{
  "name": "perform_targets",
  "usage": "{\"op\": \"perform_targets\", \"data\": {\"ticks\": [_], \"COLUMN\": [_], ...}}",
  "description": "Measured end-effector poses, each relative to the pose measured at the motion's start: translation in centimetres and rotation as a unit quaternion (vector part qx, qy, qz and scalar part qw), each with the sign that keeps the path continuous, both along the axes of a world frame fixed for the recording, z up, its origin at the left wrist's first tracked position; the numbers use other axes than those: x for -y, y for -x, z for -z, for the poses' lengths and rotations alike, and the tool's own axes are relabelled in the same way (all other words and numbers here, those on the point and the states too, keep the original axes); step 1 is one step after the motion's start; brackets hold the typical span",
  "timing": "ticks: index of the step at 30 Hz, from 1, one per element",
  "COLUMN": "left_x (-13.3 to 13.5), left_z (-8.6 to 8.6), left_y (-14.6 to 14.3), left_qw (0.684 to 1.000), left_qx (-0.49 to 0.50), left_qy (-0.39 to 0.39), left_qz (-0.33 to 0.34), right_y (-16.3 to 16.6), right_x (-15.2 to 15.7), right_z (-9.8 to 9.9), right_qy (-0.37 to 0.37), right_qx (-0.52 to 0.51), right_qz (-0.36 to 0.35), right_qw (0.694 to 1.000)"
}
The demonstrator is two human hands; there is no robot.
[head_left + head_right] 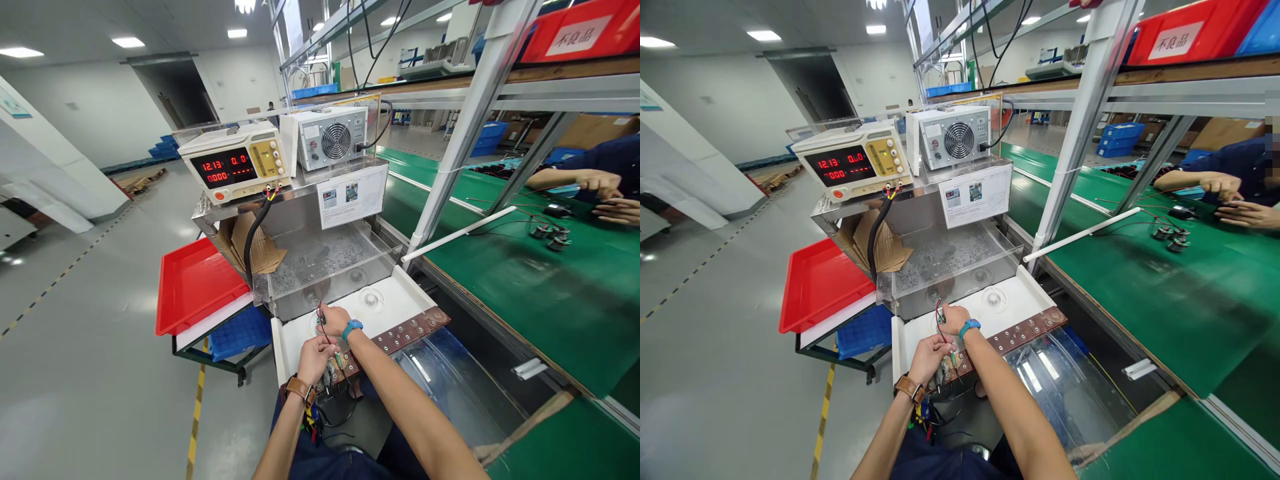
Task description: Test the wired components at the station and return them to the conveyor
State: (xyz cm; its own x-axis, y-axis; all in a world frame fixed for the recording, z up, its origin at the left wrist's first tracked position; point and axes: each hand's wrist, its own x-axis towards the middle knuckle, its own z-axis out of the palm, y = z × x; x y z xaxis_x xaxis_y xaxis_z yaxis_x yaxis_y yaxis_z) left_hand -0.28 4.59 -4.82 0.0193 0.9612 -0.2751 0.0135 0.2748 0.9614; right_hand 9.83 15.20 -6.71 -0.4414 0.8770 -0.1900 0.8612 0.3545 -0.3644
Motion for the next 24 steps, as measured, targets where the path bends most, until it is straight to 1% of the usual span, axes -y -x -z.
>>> {"op": "perform_targets", "data": {"ticks": [13,24], "left_x": [0.11,0.1], "left_z": [-0.26,-0.26], "left_y": [-0.17,-0.28], "left_qw": [1.0,1.0], "left_qx": [0.01,0.007], "left_qy": [0.0,-0.004], "left_qz": [-0.015,-0.027], "right_y": [0.36,0.63], "right_x": [0.52,0.57], "right_z": [-0.53,-0.26], "right_qy": [-0.018,-0.043], "right_qx": [-0.015,-0.029], "right_qz": [0.008,0.0], "right_qw": [1.0,0.999]}}
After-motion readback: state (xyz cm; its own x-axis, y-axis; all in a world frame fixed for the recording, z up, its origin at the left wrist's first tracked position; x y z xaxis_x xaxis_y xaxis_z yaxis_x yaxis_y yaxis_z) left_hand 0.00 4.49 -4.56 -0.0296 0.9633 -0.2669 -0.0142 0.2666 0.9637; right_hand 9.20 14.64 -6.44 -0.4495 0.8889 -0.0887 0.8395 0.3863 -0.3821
